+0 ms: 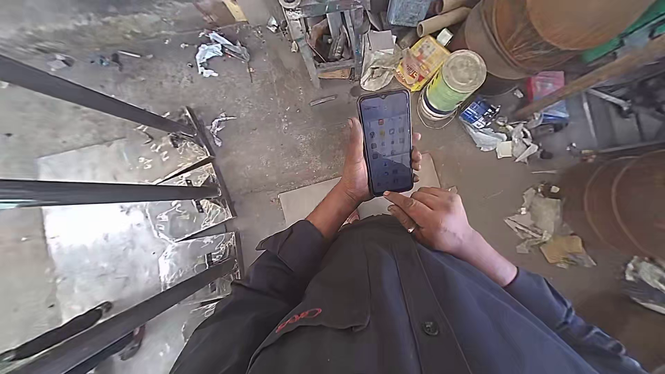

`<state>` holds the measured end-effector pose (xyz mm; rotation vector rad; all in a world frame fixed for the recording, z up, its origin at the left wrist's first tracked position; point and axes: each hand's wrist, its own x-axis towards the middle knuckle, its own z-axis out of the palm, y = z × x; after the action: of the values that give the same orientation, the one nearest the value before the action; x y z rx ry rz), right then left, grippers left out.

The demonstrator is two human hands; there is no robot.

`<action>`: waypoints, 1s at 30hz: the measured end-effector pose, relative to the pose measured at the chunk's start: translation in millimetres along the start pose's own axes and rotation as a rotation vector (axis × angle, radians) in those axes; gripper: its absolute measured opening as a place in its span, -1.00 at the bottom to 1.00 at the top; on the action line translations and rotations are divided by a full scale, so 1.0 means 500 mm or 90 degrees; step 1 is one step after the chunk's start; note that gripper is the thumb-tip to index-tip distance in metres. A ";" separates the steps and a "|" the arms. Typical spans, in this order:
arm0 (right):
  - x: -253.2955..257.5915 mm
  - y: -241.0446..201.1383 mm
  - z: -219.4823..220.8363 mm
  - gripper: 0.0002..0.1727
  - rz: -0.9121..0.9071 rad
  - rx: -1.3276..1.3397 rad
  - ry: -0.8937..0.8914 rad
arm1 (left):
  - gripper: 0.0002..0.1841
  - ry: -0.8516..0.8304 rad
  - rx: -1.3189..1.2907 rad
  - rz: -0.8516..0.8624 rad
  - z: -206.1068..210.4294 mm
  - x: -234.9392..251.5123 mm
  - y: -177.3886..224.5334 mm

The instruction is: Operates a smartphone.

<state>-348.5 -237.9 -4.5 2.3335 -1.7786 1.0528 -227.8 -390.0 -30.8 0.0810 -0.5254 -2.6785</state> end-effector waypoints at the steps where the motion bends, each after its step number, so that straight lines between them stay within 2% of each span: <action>1: 0.000 -0.007 0.002 -0.67 0.004 -0.016 -0.004 | 0.06 -0.005 -0.003 -0.009 -0.001 0.007 0.001; 4: -0.009 -0.020 -0.005 -0.69 0.043 -0.079 0.018 | 0.12 -0.042 -0.026 -0.031 -0.004 0.025 -0.008; 9: -0.025 -0.011 -0.046 -0.69 0.059 -0.128 0.055 | 0.10 -0.076 -0.019 -0.027 0.018 0.035 -0.041; 12: -0.021 0.000 -0.078 -0.65 0.056 -0.146 0.049 | 0.11 -0.037 0.022 -0.027 0.055 0.030 -0.068; 18: -0.016 0.006 -0.124 -0.65 0.028 -0.168 0.053 | -0.10 0.039 0.092 0.008 0.089 0.029 -0.133; 22: -0.032 0.009 -0.141 -0.64 0.027 -0.194 0.036 | -0.09 0.013 0.115 -0.014 0.094 0.025 -0.161; 25: -0.046 0.010 -0.142 -0.64 0.046 -0.203 0.024 | -0.10 0.043 0.129 -0.025 0.099 0.023 -0.172; 30: -0.081 0.005 -0.149 -0.66 0.027 -0.143 0.102 | -0.09 0.017 0.115 -0.035 0.096 0.021 -0.181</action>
<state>-392.3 -174.4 31.1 2.0314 -1.7901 0.9584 -278.5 -300.9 -20.0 0.1856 -0.7659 -2.6723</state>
